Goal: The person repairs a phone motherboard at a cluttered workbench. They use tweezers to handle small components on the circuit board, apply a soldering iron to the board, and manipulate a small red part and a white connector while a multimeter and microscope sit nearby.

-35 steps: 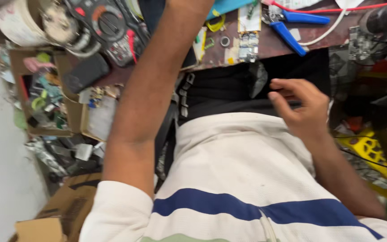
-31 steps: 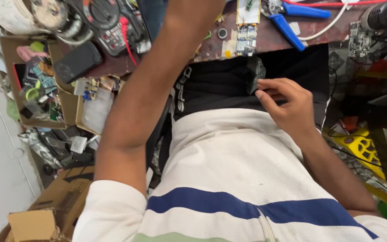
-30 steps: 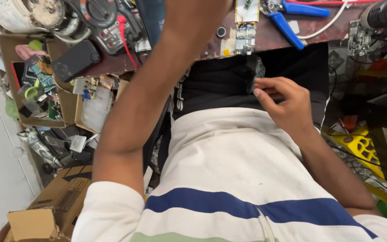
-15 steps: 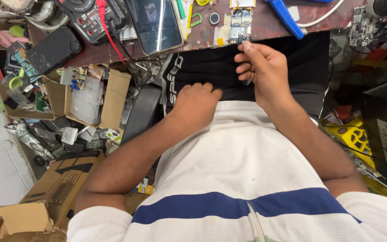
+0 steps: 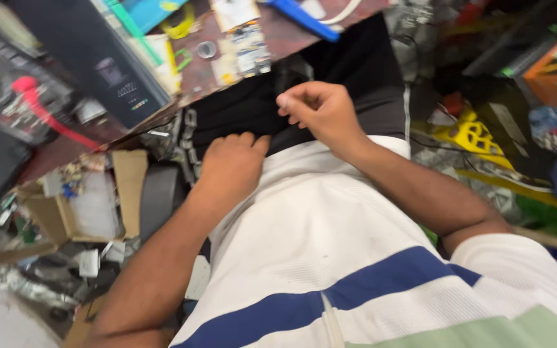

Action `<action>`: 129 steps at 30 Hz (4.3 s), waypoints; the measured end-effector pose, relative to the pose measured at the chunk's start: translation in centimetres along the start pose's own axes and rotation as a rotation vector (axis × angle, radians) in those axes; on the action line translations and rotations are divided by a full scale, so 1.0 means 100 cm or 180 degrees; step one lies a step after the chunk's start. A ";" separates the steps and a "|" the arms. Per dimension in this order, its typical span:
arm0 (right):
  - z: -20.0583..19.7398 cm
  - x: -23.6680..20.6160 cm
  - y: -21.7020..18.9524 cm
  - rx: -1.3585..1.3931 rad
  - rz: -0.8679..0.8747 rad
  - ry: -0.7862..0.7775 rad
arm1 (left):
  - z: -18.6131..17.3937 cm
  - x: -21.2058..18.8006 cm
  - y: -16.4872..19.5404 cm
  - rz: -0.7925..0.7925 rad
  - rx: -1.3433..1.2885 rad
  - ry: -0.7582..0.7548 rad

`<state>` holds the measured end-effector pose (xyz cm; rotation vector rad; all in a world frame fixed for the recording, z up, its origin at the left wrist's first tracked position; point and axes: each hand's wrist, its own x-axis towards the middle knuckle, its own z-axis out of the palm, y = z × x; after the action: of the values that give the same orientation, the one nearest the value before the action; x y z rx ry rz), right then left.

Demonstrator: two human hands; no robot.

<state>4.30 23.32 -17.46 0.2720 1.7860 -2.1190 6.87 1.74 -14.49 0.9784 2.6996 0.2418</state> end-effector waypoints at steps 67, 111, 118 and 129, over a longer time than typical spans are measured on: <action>-0.032 0.001 -0.083 -0.2994 -0.2503 0.0942 | -0.169 0.122 -0.059 0.0521 0.0454 0.1823; -0.052 0.038 -0.026 -0.3561 -0.3551 0.1078 | -0.024 0.102 -0.059 0.0823 0.0723 0.2144; -0.054 0.039 -0.028 -0.3756 -0.3612 0.0968 | -0.029 0.099 -0.062 0.0945 0.0657 0.2073; -0.052 0.042 -0.027 -0.3747 -0.3620 0.0956 | -0.036 0.102 -0.060 0.0940 0.0265 0.2047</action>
<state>-1.00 28.20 -17.46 -0.9654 3.4729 -0.9811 -5.40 3.53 -14.41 1.5473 3.1251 0.5945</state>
